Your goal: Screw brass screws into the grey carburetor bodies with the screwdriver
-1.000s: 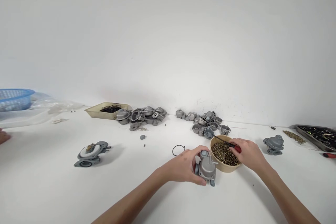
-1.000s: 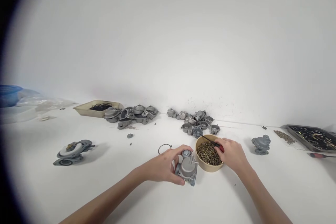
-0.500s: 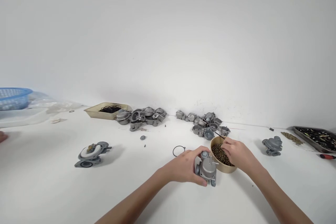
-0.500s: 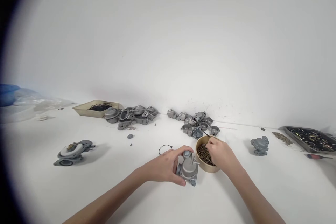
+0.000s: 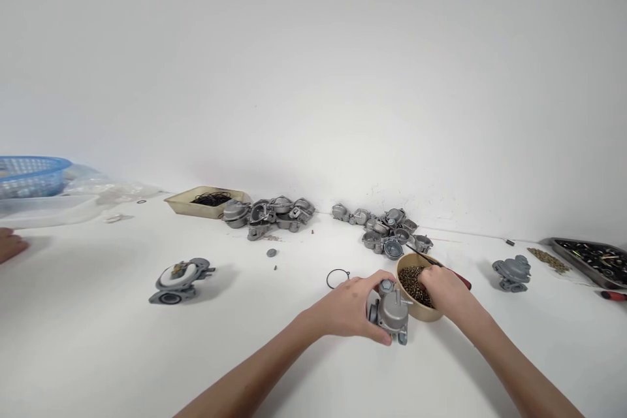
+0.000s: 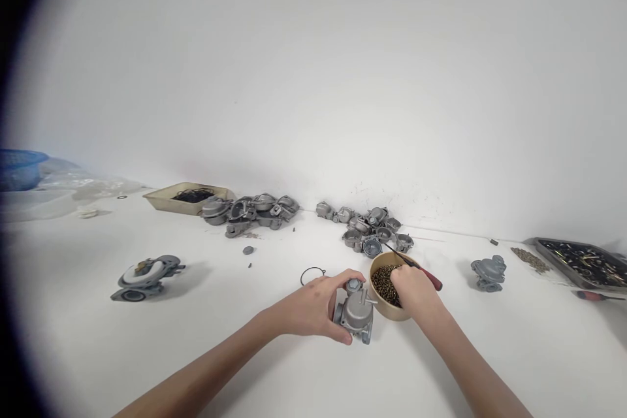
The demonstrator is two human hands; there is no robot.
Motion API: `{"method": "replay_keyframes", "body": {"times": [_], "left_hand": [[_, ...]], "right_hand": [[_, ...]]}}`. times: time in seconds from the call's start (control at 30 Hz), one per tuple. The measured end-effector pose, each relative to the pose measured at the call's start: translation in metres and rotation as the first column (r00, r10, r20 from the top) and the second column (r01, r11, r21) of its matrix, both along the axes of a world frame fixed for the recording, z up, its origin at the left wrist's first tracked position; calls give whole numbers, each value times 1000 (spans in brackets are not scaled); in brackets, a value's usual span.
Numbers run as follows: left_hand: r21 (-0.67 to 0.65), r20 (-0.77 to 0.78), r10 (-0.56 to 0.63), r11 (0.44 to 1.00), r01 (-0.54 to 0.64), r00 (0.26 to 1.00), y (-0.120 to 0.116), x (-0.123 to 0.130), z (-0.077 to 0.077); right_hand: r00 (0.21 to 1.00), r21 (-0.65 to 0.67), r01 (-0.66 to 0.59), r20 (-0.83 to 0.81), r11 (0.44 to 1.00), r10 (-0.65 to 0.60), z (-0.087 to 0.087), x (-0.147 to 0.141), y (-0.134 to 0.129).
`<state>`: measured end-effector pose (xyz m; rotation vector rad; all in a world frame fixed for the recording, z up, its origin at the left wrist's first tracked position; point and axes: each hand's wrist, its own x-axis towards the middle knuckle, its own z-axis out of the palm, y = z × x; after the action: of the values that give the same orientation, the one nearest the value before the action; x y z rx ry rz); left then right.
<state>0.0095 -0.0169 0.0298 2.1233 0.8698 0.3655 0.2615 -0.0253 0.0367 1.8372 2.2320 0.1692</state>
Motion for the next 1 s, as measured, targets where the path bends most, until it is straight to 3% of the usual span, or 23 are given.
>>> {"method": "replay_keyframes", "body": {"times": [0.2, 0.4, 0.47, 0.57, 0.63, 0.83, 1.0], "left_hand": [[-24, -4, -19, 1000, 19, 1000, -1, -2, 4], [-12, 21, -106, 994, 106, 994, 6, -4, -8], [-11, 12, -66, 998, 66, 998, 6, -2, -11], [-27, 9, -11, 1000, 11, 1000, 5, 1, -13], [-51, 26, -8, 999, 9, 1000, 6, 1, -14], [-156, 182, -101, 979, 130, 978, 17, 1, -23], [-186, 254, -133, 965, 183, 958, 22, 1, -30]], "right_hand": [[988, 74, -23, -148, 997, 34, -3, 8, -3], [914, 221, -97, -366, 970, 175, -9, 18, -17], [834, 298, -125, -485, 946, 263, -12, 20, -23], [592, 433, -139, -685, 891, 425, -14, 21, -32], [483, 479, -150, -728, 865, 487, -13, 20, -36], [376, 553, -274, -692, 787, 617, -7, 13, -42], [342, 513, -270, -740, 815, 579, -12, 6, -43]]}}
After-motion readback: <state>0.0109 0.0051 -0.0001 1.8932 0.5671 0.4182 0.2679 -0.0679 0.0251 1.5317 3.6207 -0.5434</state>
